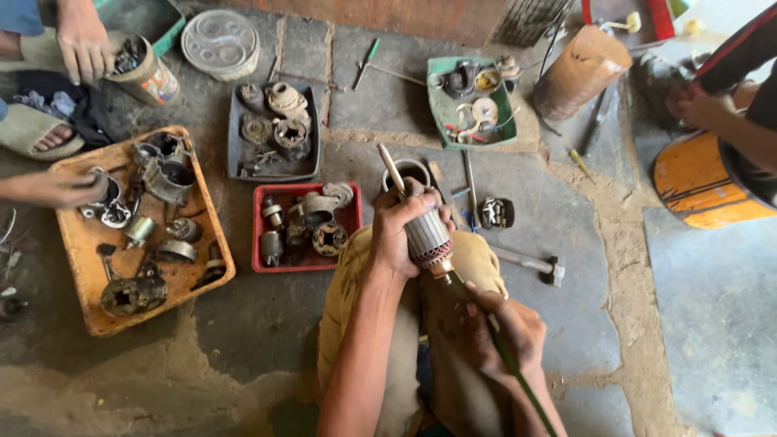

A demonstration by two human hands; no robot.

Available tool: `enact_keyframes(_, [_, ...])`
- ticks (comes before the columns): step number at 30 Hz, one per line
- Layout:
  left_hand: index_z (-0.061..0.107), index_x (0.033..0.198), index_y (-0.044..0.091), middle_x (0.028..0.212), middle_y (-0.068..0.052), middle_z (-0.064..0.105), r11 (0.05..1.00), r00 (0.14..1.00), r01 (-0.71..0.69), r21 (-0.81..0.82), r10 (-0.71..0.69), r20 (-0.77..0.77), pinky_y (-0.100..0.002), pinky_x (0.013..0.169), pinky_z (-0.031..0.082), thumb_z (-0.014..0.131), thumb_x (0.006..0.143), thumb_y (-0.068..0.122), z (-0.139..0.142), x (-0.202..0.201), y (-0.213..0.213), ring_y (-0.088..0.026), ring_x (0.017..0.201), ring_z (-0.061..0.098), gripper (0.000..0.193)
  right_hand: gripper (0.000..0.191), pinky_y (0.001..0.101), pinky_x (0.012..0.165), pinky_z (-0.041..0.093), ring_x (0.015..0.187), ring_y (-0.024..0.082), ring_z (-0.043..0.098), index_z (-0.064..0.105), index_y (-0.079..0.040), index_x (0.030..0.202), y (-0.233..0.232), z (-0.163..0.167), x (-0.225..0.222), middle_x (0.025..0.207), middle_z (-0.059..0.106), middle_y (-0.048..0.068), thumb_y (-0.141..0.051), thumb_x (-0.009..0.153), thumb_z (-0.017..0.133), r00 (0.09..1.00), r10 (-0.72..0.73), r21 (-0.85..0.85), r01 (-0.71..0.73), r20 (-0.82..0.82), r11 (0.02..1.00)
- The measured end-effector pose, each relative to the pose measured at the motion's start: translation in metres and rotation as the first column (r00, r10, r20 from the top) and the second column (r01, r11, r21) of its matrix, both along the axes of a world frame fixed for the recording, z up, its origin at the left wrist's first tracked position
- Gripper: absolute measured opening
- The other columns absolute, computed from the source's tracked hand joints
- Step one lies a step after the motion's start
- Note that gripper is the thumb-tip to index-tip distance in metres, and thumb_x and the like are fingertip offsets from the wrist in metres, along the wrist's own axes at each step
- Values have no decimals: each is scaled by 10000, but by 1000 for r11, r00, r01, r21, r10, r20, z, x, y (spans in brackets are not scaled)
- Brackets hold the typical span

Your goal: The person sits on the floor and uses a flathead screwdriver to scrape the commutator of a motor armature. They rotate the armature by hand to access different sections and wipe the component with a cloth. The person then applies a substance from a small container to the commutator.

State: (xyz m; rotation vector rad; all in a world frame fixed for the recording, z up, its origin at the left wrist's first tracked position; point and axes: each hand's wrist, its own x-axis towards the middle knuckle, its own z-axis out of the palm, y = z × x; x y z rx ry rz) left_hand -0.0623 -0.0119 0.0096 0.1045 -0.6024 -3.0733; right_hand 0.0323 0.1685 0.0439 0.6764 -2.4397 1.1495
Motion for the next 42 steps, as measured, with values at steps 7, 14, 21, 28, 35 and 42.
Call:
enact_keyframes(7, [553, 876, 68, 828, -100, 610, 1000, 1000, -19, -16, 20, 23, -425, 611, 605, 654, 853, 24, -1, -5, 1, -251, 708, 666, 113, 264, 300, 572, 506, 570, 195, 632, 698, -7, 1089, -8, -3, -1, 693, 636, 84, 77, 841, 661, 995, 22, -52, -27, -92, 998])
enact_keyframes(14, [566, 961, 80, 828, -95, 615, 998, 996, -33, -46, 36, 83, -401, 603, 609, 658, 852, 31, 2, -3, 3, -238, 698, 666, 150, 304, 310, 599, 523, 591, 208, 642, 694, 18, 1141, -16, -1, -7, 732, 643, 90, 73, 843, 673, 996, 25, -17, -27, -86, 1000])
enact_keyframes(21, [563, 937, 91, 835, -102, 628, 998, 995, -34, -55, 39, 93, -408, 590, 610, 654, 849, 42, -4, -8, 0, -236, 693, 667, 136, 322, 311, 613, 540, 606, 207, 669, 677, 39, 1158, -16, 2, -9, 739, 658, 81, 74, 838, 666, 993, 88, -40, -92, -81, 995])
enact_keyframes(28, [577, 1010, 54, 861, -127, 639, 977, 988, -119, -176, 134, 72, -403, 599, 615, 646, 890, 84, 14, 0, 3, -206, 727, 666, 141, 345, 308, 620, 544, 630, 223, 675, 665, 63, 1151, -10, 5, -3, 761, 662, 113, 90, 808, 653, 987, 114, -46, -120, -113, 992])
enact_keyframes(35, [598, 1157, 25, 930, -102, 674, 850, 963, -146, -505, 240, 126, -364, 611, 619, 716, 846, 34, 35, 19, 2, -182, 745, 686, 333, 356, 319, 589, 518, 609, 217, 653, 655, 64, 1168, -6, 1, -1, 786, 672, 106, 96, 813, 651, 980, 157, -11, -159, -119, 987])
enact_keyframes(42, [527, 1026, 44, 849, -105, 641, 923, 990, -75, -377, 113, 80, -372, 596, 614, 703, 850, 12, 27, 17, 0, -205, 678, 675, 251, 267, 329, 592, 493, 603, 226, 625, 684, 34, 1110, -9, 1, 2, 750, 636, 111, 89, 849, 701, 996, 60, -6, -61, -70, 998])
